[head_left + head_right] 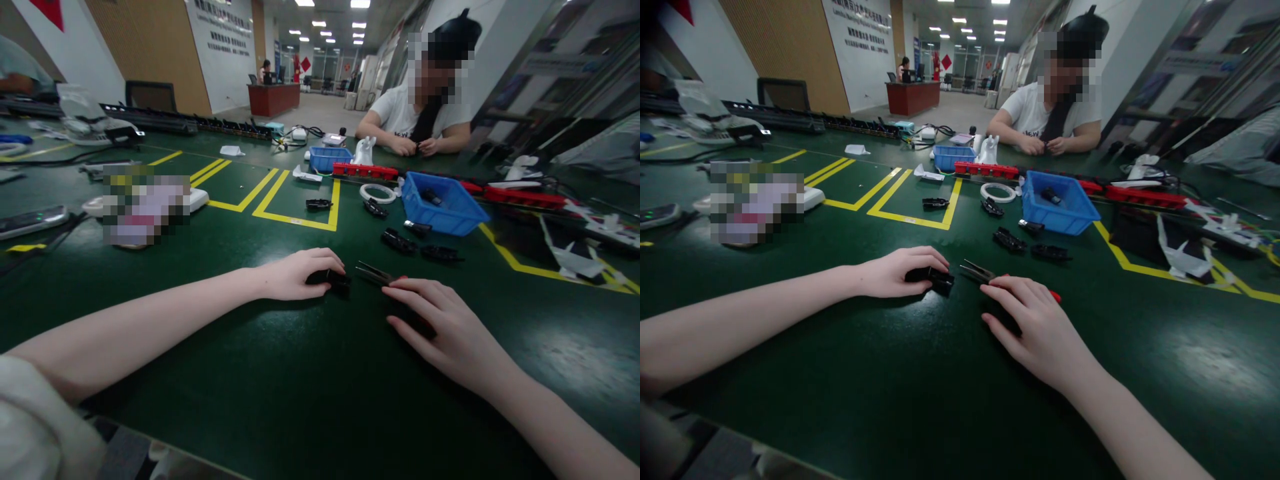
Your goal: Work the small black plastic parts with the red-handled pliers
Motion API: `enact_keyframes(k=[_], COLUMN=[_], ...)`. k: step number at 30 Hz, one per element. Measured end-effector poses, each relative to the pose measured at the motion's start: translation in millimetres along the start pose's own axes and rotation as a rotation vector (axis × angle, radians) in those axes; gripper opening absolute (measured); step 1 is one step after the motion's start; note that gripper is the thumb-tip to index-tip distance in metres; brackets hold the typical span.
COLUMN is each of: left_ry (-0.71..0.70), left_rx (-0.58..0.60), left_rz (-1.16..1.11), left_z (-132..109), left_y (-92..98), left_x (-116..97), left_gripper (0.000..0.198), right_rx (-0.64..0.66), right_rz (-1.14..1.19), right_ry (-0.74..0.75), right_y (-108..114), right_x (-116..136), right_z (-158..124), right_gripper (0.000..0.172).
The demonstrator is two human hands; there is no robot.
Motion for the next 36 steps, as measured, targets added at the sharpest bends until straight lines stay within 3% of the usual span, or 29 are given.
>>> enact_keyframes(k=[5, 14, 28, 33, 36], left_ry=[-0.010, -0.164, -0.156, -0.142, -0.130], left_rx=[-0.013, -0.017, -0.128, -0.102, -0.097], left_rz=[-0.011, 0.162, 0.097, 0.103, 0.071], left_z=[-1, -1, -2, 1, 2], left_y=[1.2, -8.9, -0.4, -1.7, -1.5], left_x=[-1, -37, -41, -42, -42], left_gripper=[0.014, 0.018, 0.013, 0.018, 0.024], right_rx=[-0.009, -0.053, -0.180, -0.242, -0.259], right_rz=[-0.020, -0.036, -0.108, -0.124, -0.122], right_ry=[0.024, 0.161, 0.392, 0.447, 0.386], right_y=[-4, -9, 3, 10, 10], right_x=[8, 24, 45, 48, 48], right_z=[4, 5, 1, -7, -12], right_gripper=[0.035, 0.037, 0.023, 0.029, 0.035])
Point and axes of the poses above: each hand's wrist, its own z-axis towards the middle knuckle, its own y-axis out of the back of the hand, x = y × z, the point moved 7 cm from there along z, towards the middle knuckle, and after that the axes turned 10 degrees about z, right-handed, at the moved point
